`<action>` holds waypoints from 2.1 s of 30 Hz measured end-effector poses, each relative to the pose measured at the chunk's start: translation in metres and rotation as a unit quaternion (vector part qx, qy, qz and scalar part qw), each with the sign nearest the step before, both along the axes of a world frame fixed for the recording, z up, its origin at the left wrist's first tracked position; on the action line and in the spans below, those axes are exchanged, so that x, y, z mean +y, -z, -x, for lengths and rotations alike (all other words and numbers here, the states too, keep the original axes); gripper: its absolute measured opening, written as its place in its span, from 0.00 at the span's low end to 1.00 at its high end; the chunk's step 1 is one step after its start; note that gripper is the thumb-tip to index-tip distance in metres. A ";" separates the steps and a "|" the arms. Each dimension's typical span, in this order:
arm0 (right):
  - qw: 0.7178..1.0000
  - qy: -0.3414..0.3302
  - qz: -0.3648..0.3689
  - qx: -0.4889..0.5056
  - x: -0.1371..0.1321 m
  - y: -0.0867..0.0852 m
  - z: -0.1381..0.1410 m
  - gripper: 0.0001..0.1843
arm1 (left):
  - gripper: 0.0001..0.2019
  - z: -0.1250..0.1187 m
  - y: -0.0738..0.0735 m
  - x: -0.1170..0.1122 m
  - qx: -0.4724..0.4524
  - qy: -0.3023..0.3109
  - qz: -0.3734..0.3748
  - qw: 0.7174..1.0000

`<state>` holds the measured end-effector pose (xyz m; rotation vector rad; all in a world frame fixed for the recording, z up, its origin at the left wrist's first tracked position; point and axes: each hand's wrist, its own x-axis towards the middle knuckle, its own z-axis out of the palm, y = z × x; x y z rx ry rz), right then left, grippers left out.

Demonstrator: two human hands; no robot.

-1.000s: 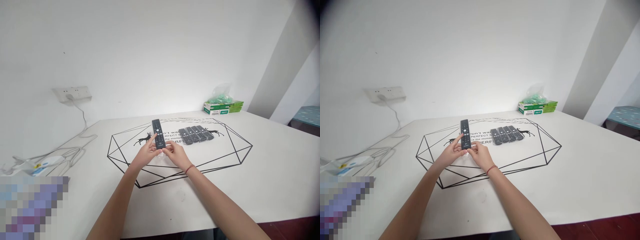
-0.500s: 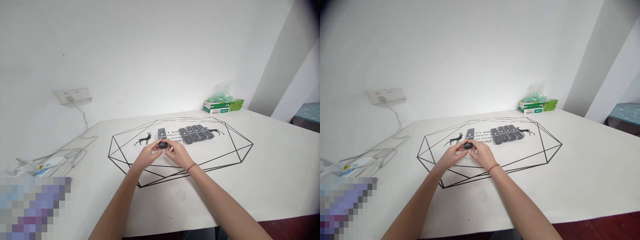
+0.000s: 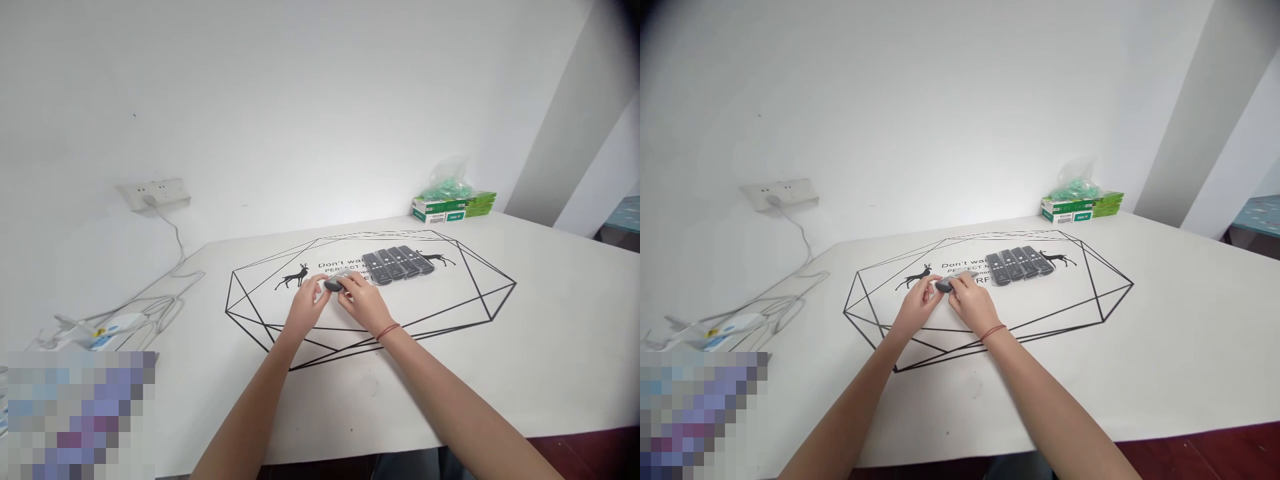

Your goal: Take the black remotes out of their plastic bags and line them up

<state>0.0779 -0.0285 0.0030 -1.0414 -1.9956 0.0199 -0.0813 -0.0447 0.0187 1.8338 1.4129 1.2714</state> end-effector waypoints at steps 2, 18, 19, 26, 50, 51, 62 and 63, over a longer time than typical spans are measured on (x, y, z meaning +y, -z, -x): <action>1.000 -0.003 -0.006 0.011 0.000 0.002 0.002 0.15 | 0.17 -0.002 0.004 0.001 -0.070 0.008 0.084 0.994; 0.904 -0.186 0.291 0.251 -0.004 0.002 0.009 0.21 | 0.21 -0.002 0.013 0.012 -0.329 0.036 0.138 0.933; 0.875 -0.185 0.343 0.288 -0.004 0.003 0.010 0.24 | 0.21 -0.003 0.014 0.012 -0.315 0.033 0.127 0.940; 0.852 -0.157 0.406 0.289 0.011 0.019 0.008 0.20 | 0.24 -0.008 0.016 0.011 -0.296 0.045 0.103 0.948; 0.862 0.427 0.153 0.226 0.122 0.053 -0.217 0.24 | 0.23 -0.002 0.057 0.031 -0.041 -0.028 0.123 0.991; 0.861 0.427 0.161 0.222 0.124 0.054 -0.218 0.23 | 0.22 -0.002 0.056 0.031 -0.039 -0.027 0.127 0.991; 0.855 0.457 0.196 0.148 0.117 0.051 -0.213 0.18 | 0.17 -0.005 0.048 0.029 -0.028 -0.023 0.149 0.988; 0.853 0.466 0.182 0.149 0.115 0.049 -0.211 0.19 | 0.17 -0.006 0.047 0.028 -0.026 -0.022 0.147 0.989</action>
